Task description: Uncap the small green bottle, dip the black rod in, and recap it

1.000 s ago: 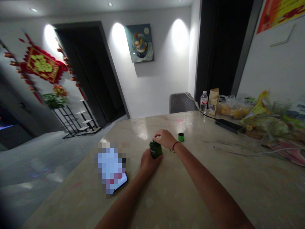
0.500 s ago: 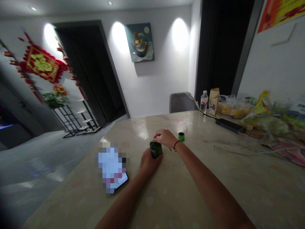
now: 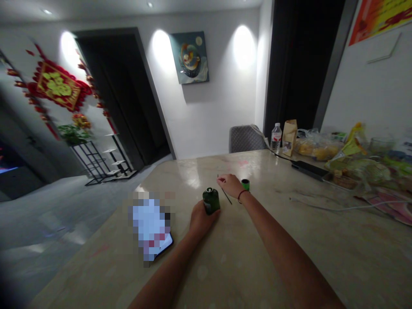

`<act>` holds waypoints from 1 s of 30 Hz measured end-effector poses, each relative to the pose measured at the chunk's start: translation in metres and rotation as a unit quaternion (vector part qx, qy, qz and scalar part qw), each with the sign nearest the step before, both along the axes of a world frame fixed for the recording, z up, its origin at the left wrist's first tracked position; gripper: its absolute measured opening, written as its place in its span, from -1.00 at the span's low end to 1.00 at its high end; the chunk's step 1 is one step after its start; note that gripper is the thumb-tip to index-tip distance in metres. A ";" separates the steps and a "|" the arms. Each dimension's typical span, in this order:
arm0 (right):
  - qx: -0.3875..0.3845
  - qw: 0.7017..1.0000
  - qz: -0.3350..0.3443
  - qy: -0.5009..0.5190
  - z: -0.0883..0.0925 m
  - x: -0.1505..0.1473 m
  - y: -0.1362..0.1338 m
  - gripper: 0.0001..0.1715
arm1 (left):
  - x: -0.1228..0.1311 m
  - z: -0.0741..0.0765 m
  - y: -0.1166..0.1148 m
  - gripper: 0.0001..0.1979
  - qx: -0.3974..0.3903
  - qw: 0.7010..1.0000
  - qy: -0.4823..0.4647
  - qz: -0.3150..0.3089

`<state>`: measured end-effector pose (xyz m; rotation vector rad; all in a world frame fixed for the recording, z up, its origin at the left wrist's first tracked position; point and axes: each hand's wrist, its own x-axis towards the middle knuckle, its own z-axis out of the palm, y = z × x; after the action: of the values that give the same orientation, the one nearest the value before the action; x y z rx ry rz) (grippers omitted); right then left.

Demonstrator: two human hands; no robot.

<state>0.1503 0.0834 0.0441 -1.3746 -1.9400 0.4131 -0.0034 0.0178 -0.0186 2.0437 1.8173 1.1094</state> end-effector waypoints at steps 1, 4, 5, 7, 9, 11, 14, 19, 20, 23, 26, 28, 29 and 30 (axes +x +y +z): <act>-0.014 0.999 -0.018 -0.032 -0.005 0.002 0.002 -0.74 | 0.000 0.000 0.000 -0.62 -0.001 1.000 0.001 0.000; -0.082 0.986 -0.045 -0.137 -0.023 0.005 0.005 -0.76 | 0.001 0.000 0.000 -0.61 -0.011 1.000 0.011 0.007; -0.102 0.979 -0.051 -0.169 -0.029 0.005 0.006 -0.75 | 0.001 0.000 0.000 -0.61 -0.017 1.000 0.016 0.010; -0.125 0.967 -0.067 -0.213 -0.038 0.005 0.008 -0.72 | 0.001 0.000 0.000 -0.61 -0.025 0.999 0.026 0.015; -0.132 0.960 -0.082 -0.232 -0.043 0.005 0.009 -0.74 | 0.001 0.001 0.000 -0.61 -0.026 0.999 0.032 0.016; -0.139 0.958 -0.092 -0.234 -0.045 0.006 0.010 -0.73 | 0.001 0.001 0.000 -0.61 -0.023 0.999 0.034 0.016; -0.157 0.953 -0.098 -0.238 -0.045 0.008 0.010 -0.70 | 0.002 0.002 -0.001 -0.62 -0.018 0.999 0.034 0.015; -0.176 0.958 -0.088 -0.210 -0.038 0.010 0.008 -0.71 | 0.002 0.001 -0.001 -0.64 -0.005 0.999 0.034 0.014; -0.181 0.960 -0.083 -0.198 -0.036 0.011 0.009 -0.73 | 0.002 0.001 -0.001 -0.64 -0.002 0.999 0.034 0.013; -0.227 0.966 -0.050 -0.115 -0.029 0.013 0.010 -0.84 | 0.001 -0.001 0.001 -0.60 0.006 1.000 0.030 0.008; -0.276 0.961 -0.018 0.024 -0.021 0.015 0.008 -0.83 | 0.001 -0.003 0.002 -0.50 0.025 1.000 0.004 -0.004; -0.296 0.944 0.007 0.143 -0.014 0.015 0.006 -0.70 | 0.001 -0.004 0.003 -0.43 0.044 0.999 -0.022 -0.008; -0.305 0.930 0.026 0.203 -0.011 0.016 0.004 -0.68 | 0.001 -0.005 0.004 -0.41 0.055 0.998 -0.034 -0.007; -0.312 0.915 0.050 0.251 -0.008 0.017 0.003 -0.70 | 0.002 -0.005 0.004 -0.40 0.068 0.997 -0.045 -0.004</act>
<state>0.1669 0.0862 0.0359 -1.3544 -1.4957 1.3834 -0.0017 0.0220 -0.0236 2.0347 1.7337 1.3330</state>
